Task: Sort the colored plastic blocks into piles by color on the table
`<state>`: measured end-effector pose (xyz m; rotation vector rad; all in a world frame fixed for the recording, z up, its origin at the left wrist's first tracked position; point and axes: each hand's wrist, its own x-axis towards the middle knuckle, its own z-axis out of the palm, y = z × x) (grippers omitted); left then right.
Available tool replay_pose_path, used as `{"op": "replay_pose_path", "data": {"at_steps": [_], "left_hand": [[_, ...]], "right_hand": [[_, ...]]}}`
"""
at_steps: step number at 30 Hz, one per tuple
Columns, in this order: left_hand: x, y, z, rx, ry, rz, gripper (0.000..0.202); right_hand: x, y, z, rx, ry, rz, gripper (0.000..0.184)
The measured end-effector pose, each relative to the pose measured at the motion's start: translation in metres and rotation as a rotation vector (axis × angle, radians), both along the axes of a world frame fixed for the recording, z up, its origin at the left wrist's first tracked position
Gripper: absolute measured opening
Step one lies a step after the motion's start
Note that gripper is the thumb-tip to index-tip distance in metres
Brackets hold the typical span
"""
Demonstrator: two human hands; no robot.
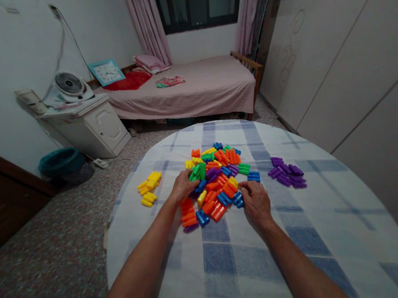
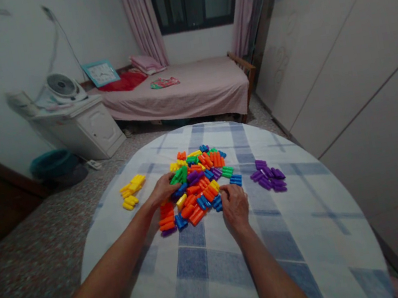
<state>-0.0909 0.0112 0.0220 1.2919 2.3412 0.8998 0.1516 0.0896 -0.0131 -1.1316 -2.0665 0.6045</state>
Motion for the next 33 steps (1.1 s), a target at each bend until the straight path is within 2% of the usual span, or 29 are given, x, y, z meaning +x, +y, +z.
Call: {"op": "replay_pose_path", "data": {"at_steps": [4, 8, 12, 15, 20, 22, 27, 30, 33], "left_hand": [[-0.003, -0.008, -0.004, 0.144, -0.237, 0.016, 0.042], [-0.009, -0.016, 0.001, 0.278, -0.532, 0.052, 0.052], [-0.014, -0.021, 0.006, 0.327, -0.623, 0.109, 0.055], [-0.027, -0.017, 0.007, 0.350, -0.489, 0.158, 0.052], [-0.064, 0.004, 0.014, 0.215, 0.044, 0.267, 0.043], [-0.078, 0.013, 0.016, 0.148, 0.172, 0.299, 0.042], [-0.099, 0.028, 0.008, 0.038, 0.197, 0.350, 0.045], [-0.099, 0.029, 0.004, 0.025, 0.198, 0.351, 0.045], [-0.091, 0.024, 0.008, 0.064, 0.250, 0.363, 0.047]], "right_hand": [[0.000, 0.001, 0.000, -0.006, -0.004, 0.010, 0.026], [0.000, 0.000, 0.000, 0.005, -0.005, 0.005, 0.027], [0.000, -0.001, 0.000, 0.016, 0.013, 0.007, 0.026], [0.000, 0.000, 0.000, 0.010, 0.021, 0.013, 0.026], [0.000, 0.001, 0.000, -0.013, 0.022, 0.020, 0.025], [0.000, 0.001, 0.001, -0.011, 0.019, 0.020, 0.026], [0.000, 0.001, 0.001, -0.010, 0.020, 0.030, 0.026], [0.000, 0.001, 0.001, -0.010, 0.018, 0.028, 0.025], [0.000, 0.001, 0.001, -0.009, 0.015, 0.023, 0.025]]}}
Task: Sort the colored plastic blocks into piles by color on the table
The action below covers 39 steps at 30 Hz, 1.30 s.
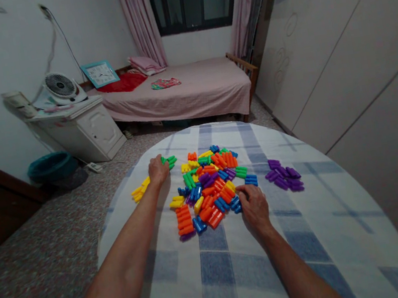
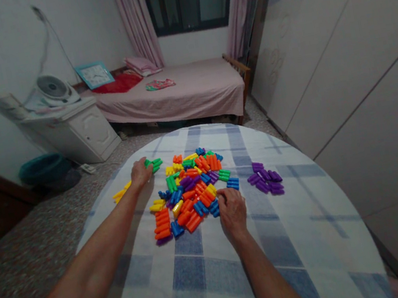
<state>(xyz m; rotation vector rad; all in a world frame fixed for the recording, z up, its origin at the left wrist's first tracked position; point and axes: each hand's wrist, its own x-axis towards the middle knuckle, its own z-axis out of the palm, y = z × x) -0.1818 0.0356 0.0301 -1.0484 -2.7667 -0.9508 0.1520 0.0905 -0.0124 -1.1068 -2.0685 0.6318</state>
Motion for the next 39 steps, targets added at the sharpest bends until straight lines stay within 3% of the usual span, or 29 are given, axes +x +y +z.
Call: {"op": "replay_pose_path", "data": {"at_steps": [4, 7, 9, 14, 19, 30, 39], "left_hand": [[0.023, -0.012, 0.008, 0.034, 0.056, -0.175, 0.040], [0.046, -0.019, 0.007, -0.073, -0.019, -0.380, 0.039], [0.061, -0.019, 0.005, -0.164, -0.020, -0.437, 0.044], [0.083, -0.004, 0.003, -0.277, 0.023, -0.343, 0.038], [0.084, 0.014, 0.002, -0.283, 0.031, -0.285, 0.030], [0.058, -0.007, 0.005, -0.248, 0.061, -0.374, 0.030], [0.069, 0.017, 0.000, -0.323, 0.109, -0.403, 0.020]], "right_hand": [[-0.001, 0.000, 0.001, -0.007, 0.002, -0.001, 0.025], [-0.001, 0.000, 0.001, -0.007, 0.003, -0.003, 0.025], [-0.001, -0.001, 0.000, -0.003, 0.001, -0.006, 0.025], [0.000, -0.001, 0.000, -0.001, 0.007, 0.000, 0.025], [-0.001, 0.000, 0.000, -0.002, 0.008, 0.002, 0.025], [-0.002, 0.000, -0.001, 0.009, -0.002, -0.006, 0.024], [-0.001, 0.000, -0.001, -0.001, -0.001, 0.001, 0.024]]}}
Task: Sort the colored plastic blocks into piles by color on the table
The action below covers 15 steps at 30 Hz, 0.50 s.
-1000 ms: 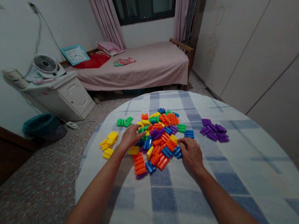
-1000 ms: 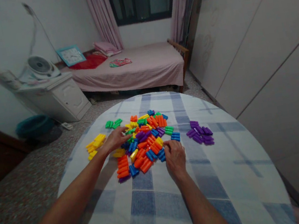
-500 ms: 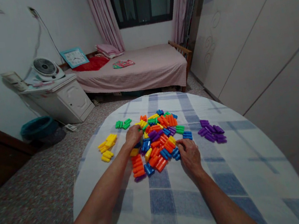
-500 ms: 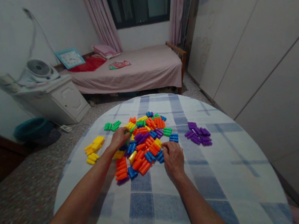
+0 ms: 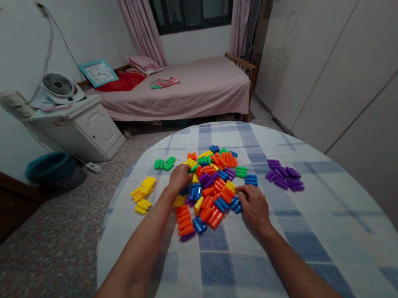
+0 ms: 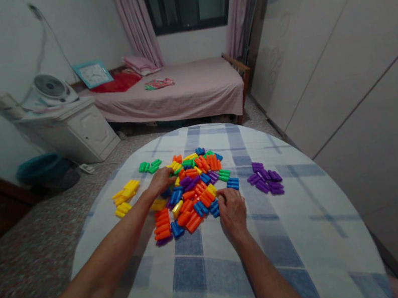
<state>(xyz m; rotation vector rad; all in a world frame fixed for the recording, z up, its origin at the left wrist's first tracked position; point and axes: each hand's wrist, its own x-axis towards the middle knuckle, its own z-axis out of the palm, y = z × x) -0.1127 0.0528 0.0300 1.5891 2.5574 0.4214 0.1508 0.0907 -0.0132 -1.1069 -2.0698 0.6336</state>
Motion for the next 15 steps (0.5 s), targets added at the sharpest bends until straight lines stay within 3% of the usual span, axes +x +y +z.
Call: {"op": "replay_pose_path", "data": {"at_steps": [5, 9, 15], "left_hand": [[-0.014, -0.013, 0.004, 0.041, 0.037, 0.029, 0.024], [-0.046, -0.023, 0.009, 0.155, 0.080, 0.163, 0.024], [-0.091, -0.007, 0.011, 0.233, 0.126, 0.313, 0.019]], "right_hand": [[0.000, -0.002, 0.003, 0.014, 0.001, 0.002, 0.025], [0.000, -0.003, 0.005, 0.011, -0.005, -0.004, 0.023], [0.000, -0.002, 0.004, 0.011, 0.003, 0.003, 0.023]]}}
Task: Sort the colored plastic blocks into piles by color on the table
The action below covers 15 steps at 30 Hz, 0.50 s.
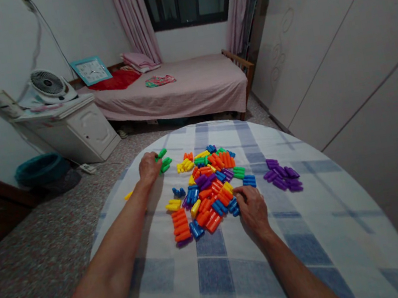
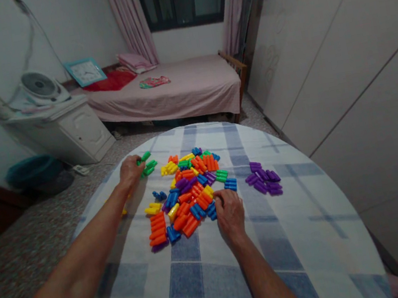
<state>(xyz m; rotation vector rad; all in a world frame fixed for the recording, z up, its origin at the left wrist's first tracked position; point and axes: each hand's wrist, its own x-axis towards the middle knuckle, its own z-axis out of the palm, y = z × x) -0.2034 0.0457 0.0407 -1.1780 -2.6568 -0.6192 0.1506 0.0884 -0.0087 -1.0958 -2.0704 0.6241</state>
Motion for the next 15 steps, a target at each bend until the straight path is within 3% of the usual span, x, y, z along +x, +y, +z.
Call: {"op": "replay_pose_path", "data": {"at_steps": [8, 15], "left_hand": [[-0.008, 0.017, -0.017, -0.040, 0.052, -0.052, 0.021], [0.016, 0.000, -0.014, 0.108, 0.063, -0.077, 0.031]], "right_hand": [[0.000, -0.002, 0.002, 0.003, 0.003, -0.002, 0.022], [-0.001, -0.001, 0.000, 0.004, 0.016, -0.005, 0.022]]}}
